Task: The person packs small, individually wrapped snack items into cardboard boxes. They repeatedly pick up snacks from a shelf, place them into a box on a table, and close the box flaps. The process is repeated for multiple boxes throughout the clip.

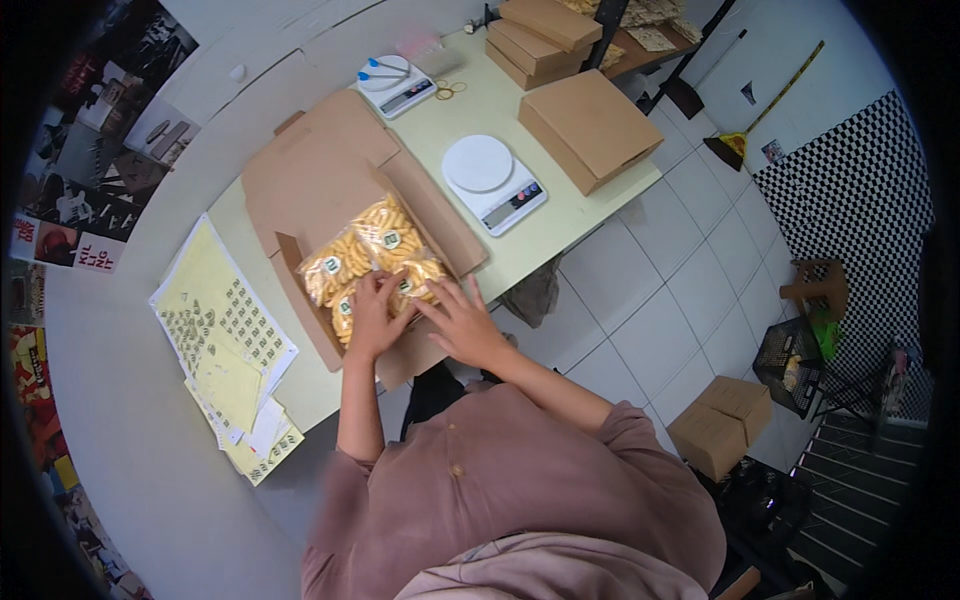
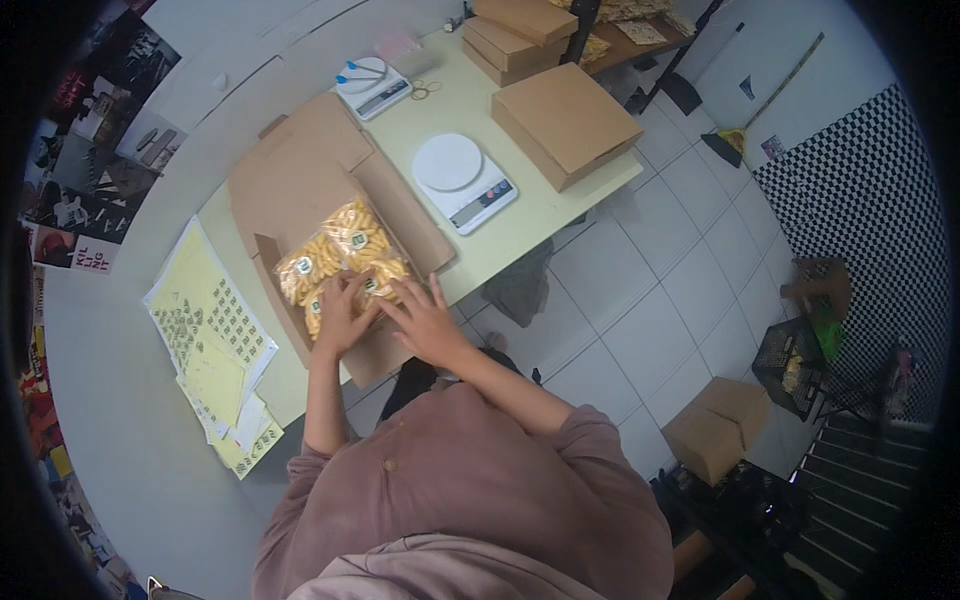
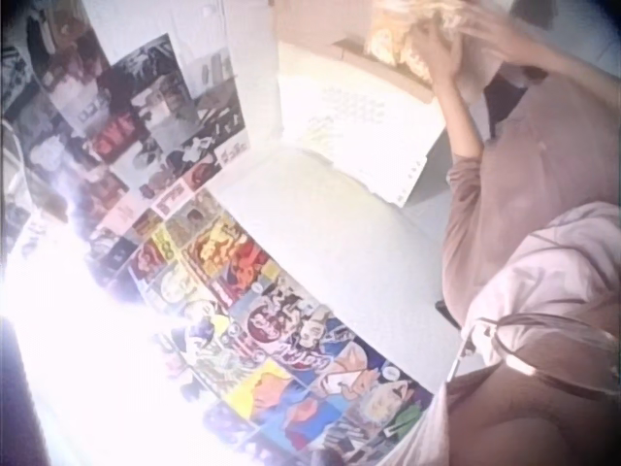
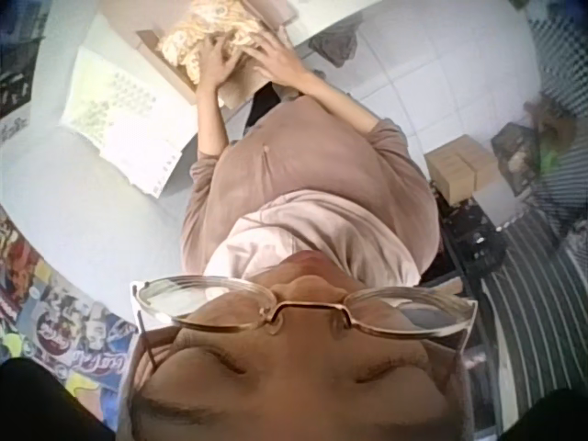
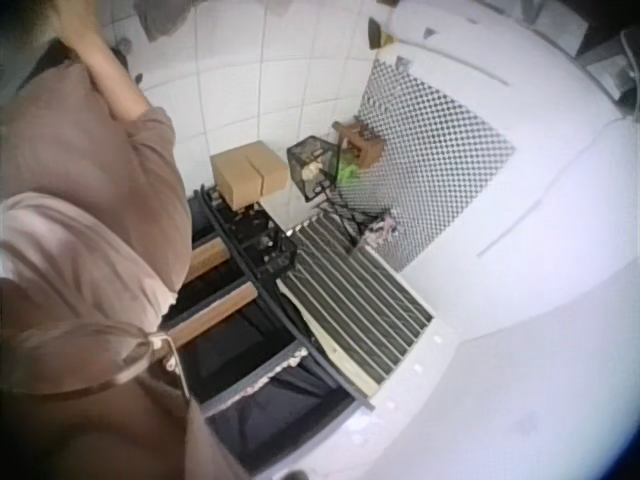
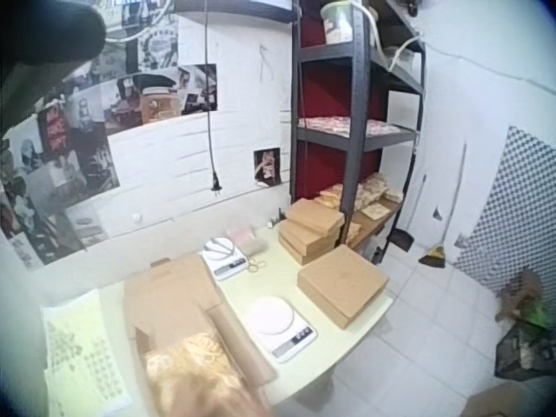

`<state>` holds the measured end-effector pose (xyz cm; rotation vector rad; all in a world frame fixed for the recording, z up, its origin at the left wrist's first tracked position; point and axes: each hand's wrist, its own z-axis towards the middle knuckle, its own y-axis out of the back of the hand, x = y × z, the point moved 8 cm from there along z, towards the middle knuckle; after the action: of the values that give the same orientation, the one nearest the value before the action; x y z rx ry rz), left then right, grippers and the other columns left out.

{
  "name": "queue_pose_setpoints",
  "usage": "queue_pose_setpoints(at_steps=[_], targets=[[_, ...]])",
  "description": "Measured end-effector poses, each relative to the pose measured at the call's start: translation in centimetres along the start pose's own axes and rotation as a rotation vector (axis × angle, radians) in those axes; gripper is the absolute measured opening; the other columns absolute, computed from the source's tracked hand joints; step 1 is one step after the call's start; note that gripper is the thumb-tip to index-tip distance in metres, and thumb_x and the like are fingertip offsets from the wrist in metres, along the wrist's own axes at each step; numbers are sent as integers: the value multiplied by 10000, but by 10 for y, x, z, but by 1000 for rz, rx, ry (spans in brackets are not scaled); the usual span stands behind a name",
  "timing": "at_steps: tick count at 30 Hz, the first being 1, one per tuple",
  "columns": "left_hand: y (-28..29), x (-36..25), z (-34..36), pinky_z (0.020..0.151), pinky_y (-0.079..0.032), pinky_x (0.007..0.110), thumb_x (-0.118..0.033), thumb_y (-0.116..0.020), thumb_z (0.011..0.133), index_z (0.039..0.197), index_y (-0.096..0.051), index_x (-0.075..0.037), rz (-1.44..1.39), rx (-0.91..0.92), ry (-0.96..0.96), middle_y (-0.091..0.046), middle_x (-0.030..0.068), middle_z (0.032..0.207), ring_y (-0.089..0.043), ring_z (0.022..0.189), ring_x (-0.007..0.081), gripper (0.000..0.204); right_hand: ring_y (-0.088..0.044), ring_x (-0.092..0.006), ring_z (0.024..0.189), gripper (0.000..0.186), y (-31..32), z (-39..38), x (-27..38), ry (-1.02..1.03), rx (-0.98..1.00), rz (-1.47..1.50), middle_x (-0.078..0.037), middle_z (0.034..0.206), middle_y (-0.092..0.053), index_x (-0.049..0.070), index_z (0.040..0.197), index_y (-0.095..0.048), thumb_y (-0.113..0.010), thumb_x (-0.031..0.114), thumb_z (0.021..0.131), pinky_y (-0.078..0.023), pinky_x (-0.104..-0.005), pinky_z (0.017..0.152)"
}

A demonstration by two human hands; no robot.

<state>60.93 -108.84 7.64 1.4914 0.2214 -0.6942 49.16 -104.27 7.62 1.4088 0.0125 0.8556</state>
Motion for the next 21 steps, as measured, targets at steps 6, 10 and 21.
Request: queue_pose_setpoints(at_steps=[6,10,21], targets=[[53,37,-28,940,-217,402,-266,-609,733,1206,-395,-73,-41,-403,98,-389,137,1163,-334,1115,293,553,-335,-281,1160,495,13,31,1,-62,-137,-34,-126,1170,-424,53,1189,-409,-541,295,778,-109,-497,1009],[69,110,-59,935,-261,402,-202,-560,784,1202,-360,-48,-220,-644,318,-329,175,1192,-329,1095,314,488,-341,-287,1159,399,-2,58,12,22,-85,-15,-130,1144,-445,47,1098,-494,-529,285,779,-109,-482,1018],[37,200,-39,916,-319,332,-388,-352,881,1261,-264,11,-883,-429,651,-309,173,1278,-346,1147,257,558,-466,-308,958,332,4,135,-89,-375,-419,299,-160,1017,-504,-6,1008,-522,-543,246,793,-341,-386,858]])
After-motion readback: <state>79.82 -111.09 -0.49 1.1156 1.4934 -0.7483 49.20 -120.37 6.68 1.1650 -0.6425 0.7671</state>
